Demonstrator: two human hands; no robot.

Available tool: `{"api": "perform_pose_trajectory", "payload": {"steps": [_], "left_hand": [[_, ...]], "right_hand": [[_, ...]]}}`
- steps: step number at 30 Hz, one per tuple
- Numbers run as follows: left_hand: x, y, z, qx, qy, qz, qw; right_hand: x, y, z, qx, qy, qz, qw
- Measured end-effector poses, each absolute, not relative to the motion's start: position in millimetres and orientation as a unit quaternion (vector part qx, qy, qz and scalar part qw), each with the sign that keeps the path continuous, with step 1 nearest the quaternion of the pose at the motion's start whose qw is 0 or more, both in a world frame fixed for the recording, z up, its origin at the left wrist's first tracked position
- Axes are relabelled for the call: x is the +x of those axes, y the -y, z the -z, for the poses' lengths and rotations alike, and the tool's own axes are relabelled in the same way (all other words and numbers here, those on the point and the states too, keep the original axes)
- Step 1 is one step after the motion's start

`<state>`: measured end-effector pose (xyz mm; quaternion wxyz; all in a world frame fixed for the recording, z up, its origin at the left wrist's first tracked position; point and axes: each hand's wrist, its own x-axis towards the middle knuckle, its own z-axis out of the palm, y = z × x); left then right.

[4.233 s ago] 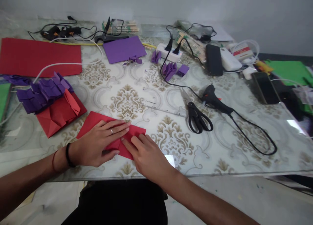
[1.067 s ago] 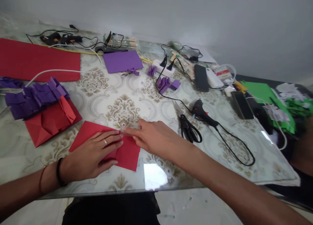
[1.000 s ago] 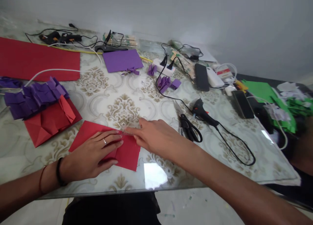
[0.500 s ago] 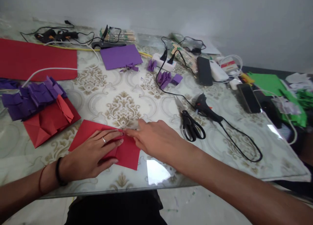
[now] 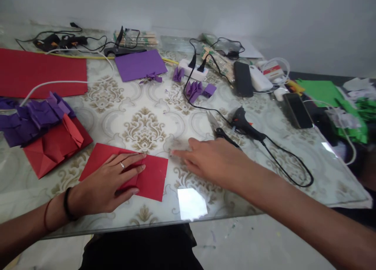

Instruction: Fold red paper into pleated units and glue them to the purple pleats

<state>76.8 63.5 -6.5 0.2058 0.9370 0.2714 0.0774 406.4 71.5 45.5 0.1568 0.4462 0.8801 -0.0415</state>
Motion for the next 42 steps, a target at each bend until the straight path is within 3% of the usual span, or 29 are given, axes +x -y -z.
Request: {"api": "perform_pose_trajectory", "payload": {"steps": [3, 8, 12, 16, 19, 25, 29, 34, 42], "left_hand": [[76.3, -64.0, 8.3, 0.941, -0.265, -0.083, 0.193], [77.1, -62.7, 10.4, 0.945, -0.264, -0.079, 0.175], [79.3, -62.0, 11.5, 0.945, -0.277, -0.072, 0.158], [80.3, -62.3, 11.3, 0.949, -0.271, -0.075, 0.14], [80.4, -61.8, 9.6, 0.95, -0.272, -0.081, 0.13], [81.3, -61.8, 10.9, 0.929, -0.346, -0.11, 0.079], [82.3, -64.8, 16.0, 0.927, -0.334, -0.136, 0.103], [74.7, -72.2, 14.6, 0.936, -0.273, -0.15, 0.163], [50.2, -87.3, 4.1, 0.944, -0.178, -0.124, 0.248]], "right_hand": [[437.1, -69.0, -30.8, 0.461, -0.881, 0.024, 0.105], [419.8, -52.8, -13.5, 0.507, -0.86, -0.019, -0.056], [370.8, -39.4, -1.4, 0.49, -0.84, 0.151, -0.176], [353.3, -42.0, 16.0, 0.476, -0.815, 0.215, -0.251], [363.8, -55.1, 19.0, 0.48, -0.825, 0.182, -0.235], [413.3, -88.6, -1.2, 0.616, -0.773, 0.003, -0.153], [442.9, -89.4, -0.8, 0.6, -0.795, 0.054, -0.068], [449.1, -83.2, 2.8, 0.593, -0.796, 0.12, -0.021], [391.4, -50.9, -32.8, 0.442, -0.886, 0.112, -0.087]]}}
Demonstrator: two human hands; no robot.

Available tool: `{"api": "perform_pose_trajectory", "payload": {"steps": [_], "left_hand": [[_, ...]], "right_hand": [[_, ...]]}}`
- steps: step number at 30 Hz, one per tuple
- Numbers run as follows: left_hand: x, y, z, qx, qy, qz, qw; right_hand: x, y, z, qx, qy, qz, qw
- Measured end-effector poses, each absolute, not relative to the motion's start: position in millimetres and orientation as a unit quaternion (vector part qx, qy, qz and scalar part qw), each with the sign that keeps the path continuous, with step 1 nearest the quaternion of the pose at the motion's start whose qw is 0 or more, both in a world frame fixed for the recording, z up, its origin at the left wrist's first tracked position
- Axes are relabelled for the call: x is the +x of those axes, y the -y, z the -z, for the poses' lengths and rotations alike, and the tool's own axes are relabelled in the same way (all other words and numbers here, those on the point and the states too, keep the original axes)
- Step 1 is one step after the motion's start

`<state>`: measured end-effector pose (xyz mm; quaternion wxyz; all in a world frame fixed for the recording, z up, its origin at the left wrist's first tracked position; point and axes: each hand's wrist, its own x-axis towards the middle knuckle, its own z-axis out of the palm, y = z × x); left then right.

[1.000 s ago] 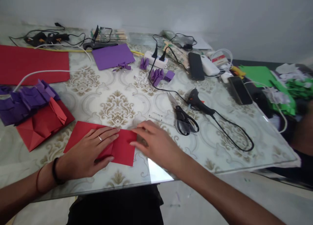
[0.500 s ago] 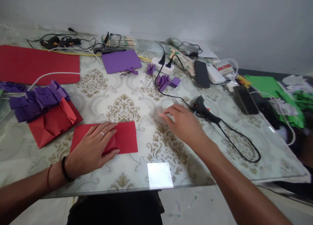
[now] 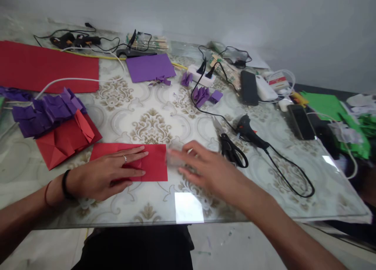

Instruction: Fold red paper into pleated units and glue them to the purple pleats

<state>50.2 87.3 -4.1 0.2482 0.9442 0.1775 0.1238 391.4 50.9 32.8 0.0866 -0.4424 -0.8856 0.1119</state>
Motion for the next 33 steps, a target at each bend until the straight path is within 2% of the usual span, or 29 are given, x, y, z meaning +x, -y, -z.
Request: {"api": "perform_pose_trajectory", "payload": {"steps": [4, 9, 17, 30, 33], "left_hand": [[49.8, -90.5, 7.6, 0.947, -0.161, -0.122, 0.249], [51.3, -91.3, 9.7, 0.944, -0.162, -0.126, 0.258], [47.7, -95.5, 3.2, 0.919, -0.159, -0.137, 0.333], [44.4, -96.2, -1.8, 0.922, -0.155, -0.1, 0.339], [44.4, -96.5, 1.7, 0.929, -0.144, -0.107, 0.325]], "right_hand": [[352.5, -36.8, -39.4, -0.344, 0.93, -0.13, 0.003], [325.2, -34.9, -40.6, -0.332, 0.936, -0.096, -0.062], [316.8, -25.5, -40.8, -0.375, 0.92, -0.072, -0.087], [306.8, -26.6, -44.8, -0.373, 0.91, -0.104, -0.15], [309.3, -26.0, -42.2, -0.365, 0.914, -0.106, -0.143]]}}
